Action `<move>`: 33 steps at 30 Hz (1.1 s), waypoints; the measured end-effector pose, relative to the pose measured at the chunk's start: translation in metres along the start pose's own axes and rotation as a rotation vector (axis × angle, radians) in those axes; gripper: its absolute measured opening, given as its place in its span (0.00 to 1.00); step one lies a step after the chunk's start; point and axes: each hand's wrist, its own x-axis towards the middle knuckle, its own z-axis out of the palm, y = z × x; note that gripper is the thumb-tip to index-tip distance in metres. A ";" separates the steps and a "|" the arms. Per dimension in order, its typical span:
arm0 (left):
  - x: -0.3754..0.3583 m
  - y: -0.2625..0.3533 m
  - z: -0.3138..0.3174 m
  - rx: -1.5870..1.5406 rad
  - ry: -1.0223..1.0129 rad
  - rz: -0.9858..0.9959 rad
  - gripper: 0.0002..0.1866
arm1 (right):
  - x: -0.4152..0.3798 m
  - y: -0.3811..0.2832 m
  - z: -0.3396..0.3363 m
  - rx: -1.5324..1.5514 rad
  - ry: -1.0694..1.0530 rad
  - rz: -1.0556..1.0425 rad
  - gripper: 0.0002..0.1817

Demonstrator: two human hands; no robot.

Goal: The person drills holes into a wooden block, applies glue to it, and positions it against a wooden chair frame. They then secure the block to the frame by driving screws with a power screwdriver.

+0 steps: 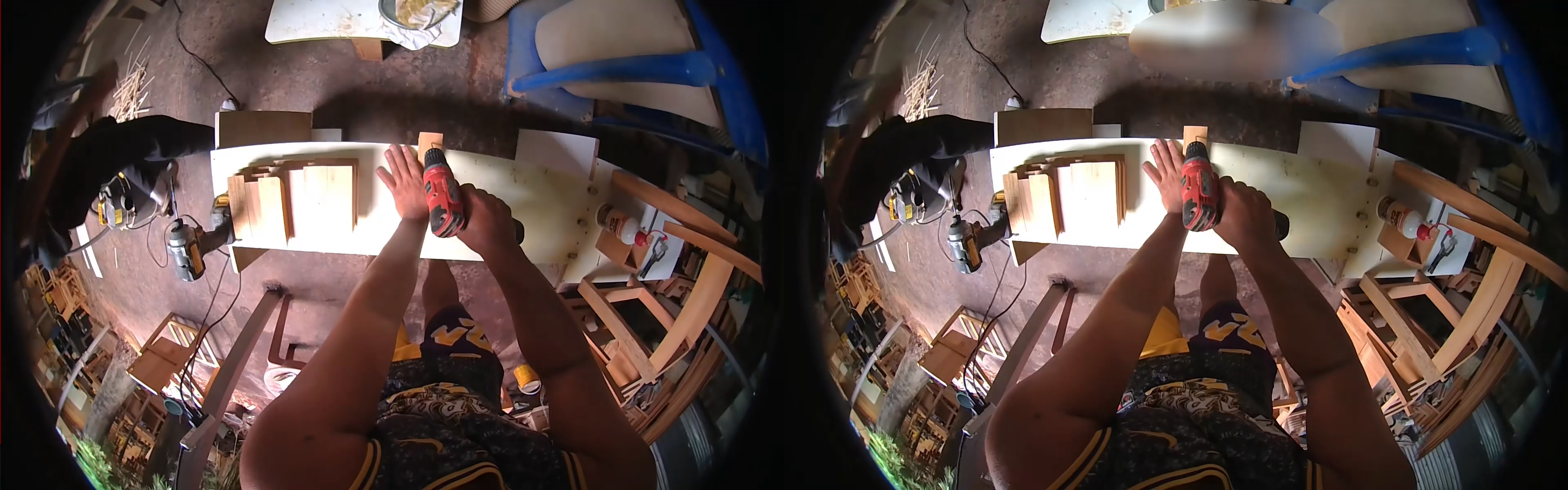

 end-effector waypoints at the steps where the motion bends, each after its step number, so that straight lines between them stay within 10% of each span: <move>1: -0.001 -0.001 0.002 0.007 0.006 0.016 0.43 | 0.001 -0.003 -0.002 -0.001 -0.001 0.001 0.16; 33: -0.002 -0.006 0.007 0.008 0.044 0.115 0.34 | 0.005 -0.022 -0.003 -0.161 -0.049 0.064 0.18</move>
